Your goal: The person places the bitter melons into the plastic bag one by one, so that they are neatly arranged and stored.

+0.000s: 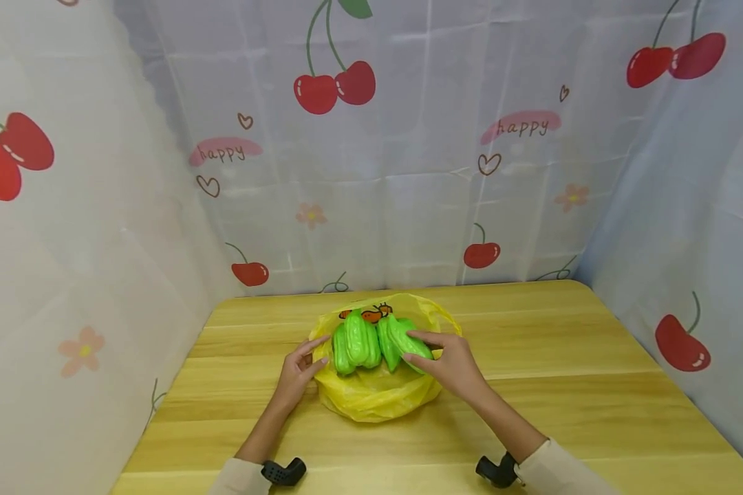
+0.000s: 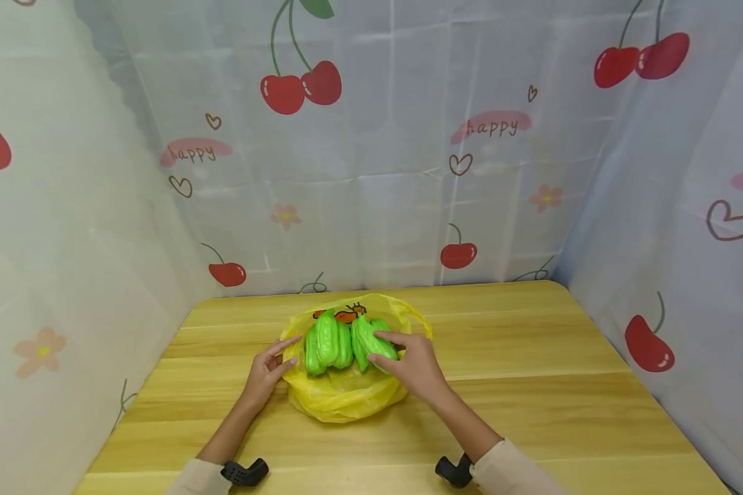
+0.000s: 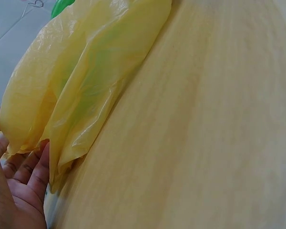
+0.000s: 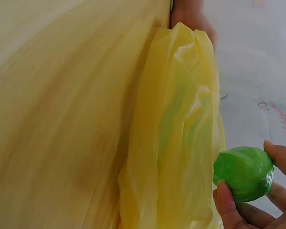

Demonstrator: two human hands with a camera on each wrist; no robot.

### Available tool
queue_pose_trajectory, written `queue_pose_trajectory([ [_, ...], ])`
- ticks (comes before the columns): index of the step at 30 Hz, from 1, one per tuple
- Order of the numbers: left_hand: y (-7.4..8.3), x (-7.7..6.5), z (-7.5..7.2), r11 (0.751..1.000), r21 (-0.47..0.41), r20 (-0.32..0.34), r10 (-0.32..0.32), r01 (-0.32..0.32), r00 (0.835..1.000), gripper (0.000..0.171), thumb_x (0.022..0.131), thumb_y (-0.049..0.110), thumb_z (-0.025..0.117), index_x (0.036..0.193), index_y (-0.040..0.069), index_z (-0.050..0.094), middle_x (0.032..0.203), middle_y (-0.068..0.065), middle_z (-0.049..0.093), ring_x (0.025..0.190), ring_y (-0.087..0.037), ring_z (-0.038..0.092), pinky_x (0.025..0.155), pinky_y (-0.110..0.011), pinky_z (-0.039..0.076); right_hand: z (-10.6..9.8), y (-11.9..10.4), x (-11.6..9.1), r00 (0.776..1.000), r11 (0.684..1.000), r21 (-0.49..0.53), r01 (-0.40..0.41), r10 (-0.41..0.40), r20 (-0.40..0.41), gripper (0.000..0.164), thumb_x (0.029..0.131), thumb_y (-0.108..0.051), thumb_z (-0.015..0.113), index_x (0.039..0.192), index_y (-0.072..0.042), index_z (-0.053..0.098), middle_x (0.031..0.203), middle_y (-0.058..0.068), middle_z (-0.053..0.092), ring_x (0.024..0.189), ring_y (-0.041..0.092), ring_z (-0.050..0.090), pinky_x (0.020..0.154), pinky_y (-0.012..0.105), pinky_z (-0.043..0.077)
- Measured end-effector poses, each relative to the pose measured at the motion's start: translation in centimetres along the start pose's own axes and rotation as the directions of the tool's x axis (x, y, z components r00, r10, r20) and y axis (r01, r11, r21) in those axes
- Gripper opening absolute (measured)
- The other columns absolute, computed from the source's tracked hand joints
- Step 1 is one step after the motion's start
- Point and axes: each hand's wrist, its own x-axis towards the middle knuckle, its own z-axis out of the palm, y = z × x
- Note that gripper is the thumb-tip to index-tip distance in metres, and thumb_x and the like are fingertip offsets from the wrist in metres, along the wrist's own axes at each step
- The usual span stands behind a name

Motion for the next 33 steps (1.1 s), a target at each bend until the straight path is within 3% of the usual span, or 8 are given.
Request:
queue_pose_trajectory([
  [10, -0.1, -0.2, 0.0, 1.0, -0.014, 0.004, 0.0, 0.0, 1.0, 0.045, 0.096, -0.006, 0.063, 0.138, -0.016, 0.052, 0.137, -0.04, 0.049, 0.069, -0.018, 0.033, 0.092, -0.016, 0.041, 2.1, -0.5, 1.3, 0.998, 0.998, -0.01, -0.056, 0.056, -0.018, 0.043, 0.082, -0.019, 0.087, 0.123, -0.014, 0.076, 0.123, 0.007, 0.072, 0.104, 0.024, 0.069, 0.074, 0.029, 0.054],
  [15, 0.0, -0.1, 0.0, 1.0, -0.001, 0.006, 0.008, -0.008, 1.0, 0.044, 0.096, -0.007, 0.063, 0.137, -0.018, 0.051, 0.138, -0.039, 0.049, 0.068, -0.014, 0.034, 0.088, -0.019, 0.043, 3.0, -0.2, 2.1, 0.996, 0.996, -0.03, -0.08, 0.079, -0.031, 0.042, 0.082, -0.021, 0.086, 0.123, -0.014, 0.076, 0.123, 0.007, 0.072, 0.101, 0.024, 0.069, 0.073, 0.033, 0.056],
  [19, 0.1, 0.0, -0.1, 1.0, 0.016, 0.0, -0.004, 0.004, 1.0, 0.043, 0.096, -0.007, 0.063, 0.137, -0.015, 0.053, 0.135, -0.037, 0.052, 0.067, -0.012, 0.034, 0.075, -0.019, 0.041, 3.6, 0.0, 2.7, 0.995, 0.994, -0.025, -0.102, 0.102, -0.02, 0.043, 0.084, -0.023, 0.086, 0.124, -0.015, 0.075, 0.123, 0.008, 0.072, 0.102, 0.025, 0.069, 0.072, 0.031, 0.055],
  [24, -1.3, 0.2, -0.3, 0.999, 0.037, -0.008, -0.028, 0.028, 1.0, 0.043, 0.096, -0.006, 0.064, 0.138, -0.012, 0.055, 0.104, -0.032, 0.057, 0.066, -0.013, 0.033, 0.067, -0.02, 0.037, 4.1, 0.0, 3.4, 0.995, 0.995, -0.018, -0.098, 0.097, -0.021, 0.043, 0.085, -0.023, 0.085, 0.125, -0.013, 0.075, 0.123, 0.011, 0.072, 0.102, 0.027, 0.069, 0.064, 0.028, 0.05],
  [27, -2.5, 0.3, -0.4, 0.998, 0.054, -0.014, -0.032, 0.032, 0.999, 0.044, 0.096, -0.005, 0.063, 0.139, -0.011, 0.055, 0.087, -0.026, 0.052, 0.064, -0.013, 0.032, 0.075, -0.02, 0.04, 4.4, 0.0, 3.8, 0.995, 0.995, -0.013, -0.097, 0.097, -0.025, 0.043, 0.085, -0.021, 0.084, 0.125, -0.011, 0.074, 0.123, 0.013, 0.072, 0.104, 0.029, 0.069, 0.065, 0.031, 0.052],
  [29, -2.9, 0.3, -0.5, 0.998, 0.055, -0.021, -0.034, 0.035, 0.999, 0.044, 0.096, -0.004, 0.064, 0.139, -0.009, 0.056, 0.086, -0.025, 0.051, 0.064, -0.012, 0.031, 0.077, -0.018, 0.04, 4.6, 0.1, 4.1, 0.994, 0.995, -0.01, -0.102, 0.102, -0.026, 0.043, 0.085, -0.021, 0.084, 0.125, -0.011, 0.074, 0.123, 0.013, 0.072, 0.105, 0.029, 0.069, 0.07, 0.034, 0.055],
  [33, -3.2, 0.3, -0.5, 0.999, 0.03, -0.024, -0.034, 0.034, 0.999, 0.044, 0.097, 0.001, 0.066, 0.139, -0.004, 0.058, 0.121, -0.027, 0.06, 0.063, -0.008, 0.032, 0.087, -0.014, 0.041, 5.1, 0.5, 4.5, 0.995, 0.995, -0.011, -0.098, 0.098, -0.027, 0.043, 0.086, -0.021, 0.084, 0.126, -0.01, 0.074, 0.123, 0.013, 0.071, 0.108, 0.028, 0.069, 0.08, 0.039, 0.057],
])
